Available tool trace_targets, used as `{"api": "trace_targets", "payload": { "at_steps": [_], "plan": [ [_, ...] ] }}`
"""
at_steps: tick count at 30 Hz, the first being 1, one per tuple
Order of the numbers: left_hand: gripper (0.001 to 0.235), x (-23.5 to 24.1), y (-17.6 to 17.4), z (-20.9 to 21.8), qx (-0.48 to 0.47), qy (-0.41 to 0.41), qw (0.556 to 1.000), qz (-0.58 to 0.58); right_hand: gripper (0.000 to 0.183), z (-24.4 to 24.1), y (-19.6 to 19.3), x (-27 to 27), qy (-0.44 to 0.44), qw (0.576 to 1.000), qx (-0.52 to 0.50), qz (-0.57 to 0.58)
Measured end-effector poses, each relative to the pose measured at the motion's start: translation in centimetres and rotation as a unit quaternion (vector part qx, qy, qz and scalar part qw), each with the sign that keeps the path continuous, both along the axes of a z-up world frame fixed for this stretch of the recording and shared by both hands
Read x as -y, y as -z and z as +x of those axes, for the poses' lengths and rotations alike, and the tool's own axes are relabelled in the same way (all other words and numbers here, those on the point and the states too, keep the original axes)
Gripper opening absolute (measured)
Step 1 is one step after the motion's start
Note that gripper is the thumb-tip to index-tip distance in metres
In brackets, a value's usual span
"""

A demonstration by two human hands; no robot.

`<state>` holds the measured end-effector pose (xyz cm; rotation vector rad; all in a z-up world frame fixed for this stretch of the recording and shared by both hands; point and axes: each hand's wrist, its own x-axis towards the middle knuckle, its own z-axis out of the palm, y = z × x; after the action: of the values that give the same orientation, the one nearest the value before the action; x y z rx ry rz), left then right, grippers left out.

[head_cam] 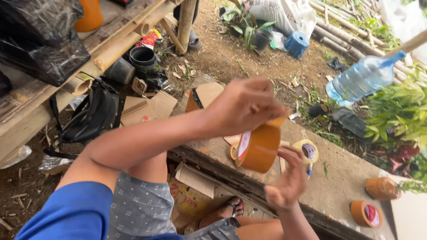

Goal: The person cuts a piece of cardboard with scissors, folds it into a box shape, and secures the edges with brown packing tape. The person repeatedly applies tape to reinforce the box structure.

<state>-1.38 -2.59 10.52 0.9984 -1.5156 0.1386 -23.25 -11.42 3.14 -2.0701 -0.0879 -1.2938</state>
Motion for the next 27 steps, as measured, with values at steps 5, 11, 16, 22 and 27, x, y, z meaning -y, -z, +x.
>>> {"api": "trace_targets", "payload": {
  "at_steps": [5, 11, 16, 22, 27],
  "plan": [
    [0.008, 2.8, -3.8, 1.1, 0.048, -0.006, 0.999, 0.007, 0.042, 1.0, -0.4, -1.2, 0.081, 0.987, -0.118, -0.079],
    [0.018, 3.8, -6.0, 5.5, 0.08, -0.064, 0.994, 0.024, 0.045, 2.6, -1.7, -1.7, 0.015, 0.969, -0.189, 0.158],
    [0.031, 3.0, -3.7, 6.2, 0.076, -0.061, 0.991, 0.093, 0.05, 2.0, -1.8, -1.5, -0.027, 0.958, -0.22, 0.184],
    [0.041, 3.6, 1.1, 9.8, 0.07, -0.075, 0.978, 0.182, 0.062, 1.6, -1.5, -0.7, -0.039, 0.954, -0.229, 0.19],
    [0.044, 6.6, 7.5, 14.3, 0.092, -0.077, 0.978, 0.17, 0.062, 2.1, -1.2, -0.5, 0.019, 0.978, -0.182, 0.098]
  ]
}}
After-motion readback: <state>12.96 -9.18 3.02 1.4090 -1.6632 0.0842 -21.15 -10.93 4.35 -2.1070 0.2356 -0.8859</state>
